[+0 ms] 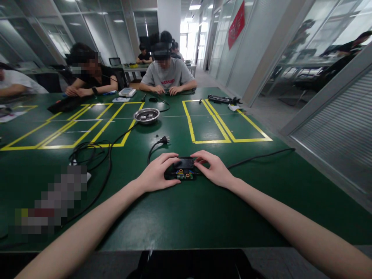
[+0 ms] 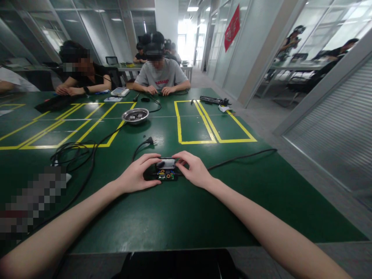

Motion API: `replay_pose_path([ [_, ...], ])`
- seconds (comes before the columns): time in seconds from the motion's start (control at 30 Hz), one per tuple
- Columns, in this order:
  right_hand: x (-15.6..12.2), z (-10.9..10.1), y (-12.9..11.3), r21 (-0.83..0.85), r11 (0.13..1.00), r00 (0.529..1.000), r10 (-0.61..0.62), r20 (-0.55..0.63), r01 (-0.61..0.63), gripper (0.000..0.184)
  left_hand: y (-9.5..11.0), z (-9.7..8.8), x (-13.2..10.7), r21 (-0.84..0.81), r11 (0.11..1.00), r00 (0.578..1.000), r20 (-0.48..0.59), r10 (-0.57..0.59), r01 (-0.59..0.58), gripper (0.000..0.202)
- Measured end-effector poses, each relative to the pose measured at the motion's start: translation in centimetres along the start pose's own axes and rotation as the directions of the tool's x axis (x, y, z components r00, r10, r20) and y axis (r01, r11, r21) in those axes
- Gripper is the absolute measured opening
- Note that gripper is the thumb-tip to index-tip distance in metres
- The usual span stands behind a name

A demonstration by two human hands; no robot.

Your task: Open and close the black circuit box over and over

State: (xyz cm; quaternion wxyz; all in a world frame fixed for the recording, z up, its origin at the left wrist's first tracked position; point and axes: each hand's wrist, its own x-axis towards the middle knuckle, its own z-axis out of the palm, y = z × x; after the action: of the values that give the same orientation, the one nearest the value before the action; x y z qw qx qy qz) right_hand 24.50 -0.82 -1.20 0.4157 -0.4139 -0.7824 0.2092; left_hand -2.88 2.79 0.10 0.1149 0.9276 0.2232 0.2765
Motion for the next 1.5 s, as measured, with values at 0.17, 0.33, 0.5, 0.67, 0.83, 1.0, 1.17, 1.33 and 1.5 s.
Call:
replay_pose_path([
  [0.17,-0.1,0.2,-0.5,0.110,0.994,0.999,0.025,0.029,-0.028,0.034,0.4,-0.1,0.1,0.012,1.000,1.000,-0.009,0.022,-0.022,0.068],
  [0.33,0.0,0.3,-0.3,0.104,0.993,0.998,0.061,0.027,-0.064,0.027,0.7,-0.2,0.2,0.014,1.000,1.000,0.012,0.011,-0.011,0.069],
  [0.5,-0.1,0.3,-0.2,0.079,0.994,0.997,0.070,0.018,-0.072,0.032,0.8,-0.2,0.1,-0.017,0.999,0.999,0.035,-0.027,0.027,0.072],
  [0.67,-0.2,0.5,-0.5,0.041,0.999,1.000,0.008,0.005,-0.008,0.033,0.8,-0.1,0.0,-0.059,0.997,0.997,0.054,-0.054,0.057,0.076],
  [0.83,-0.1,0.8,-0.7,0.034,0.997,0.997,-0.064,-0.033,0.065,0.028,0.7,0.0,-0.1,-0.077,0.996,0.997,0.054,-0.050,0.054,0.075],
  [1.0,0.0,0.8,-0.6,0.010,0.997,0.996,-0.079,-0.045,0.079,0.028,0.7,0.1,-0.2,-0.100,0.992,0.997,0.052,-0.066,0.070,0.074],
  [1.17,-0.1,0.7,-0.5,-0.003,0.997,0.996,-0.083,-0.017,0.083,0.026,0.8,0.0,-0.1,-0.106,0.990,0.994,0.063,-0.090,0.096,0.073],
  [1.33,0.1,0.3,-0.8,0.021,0.996,0.996,-0.088,0.014,0.088,0.022,0.9,0.0,-0.2,-0.111,0.990,0.995,0.055,-0.080,0.086,0.071],
  [1.5,0.2,-0.2,-1.4,0.022,0.996,0.995,-0.083,0.051,0.082,0.018,0.7,0.0,-0.2,-0.152,0.984,0.995,0.054,-0.083,0.091,0.066],
])
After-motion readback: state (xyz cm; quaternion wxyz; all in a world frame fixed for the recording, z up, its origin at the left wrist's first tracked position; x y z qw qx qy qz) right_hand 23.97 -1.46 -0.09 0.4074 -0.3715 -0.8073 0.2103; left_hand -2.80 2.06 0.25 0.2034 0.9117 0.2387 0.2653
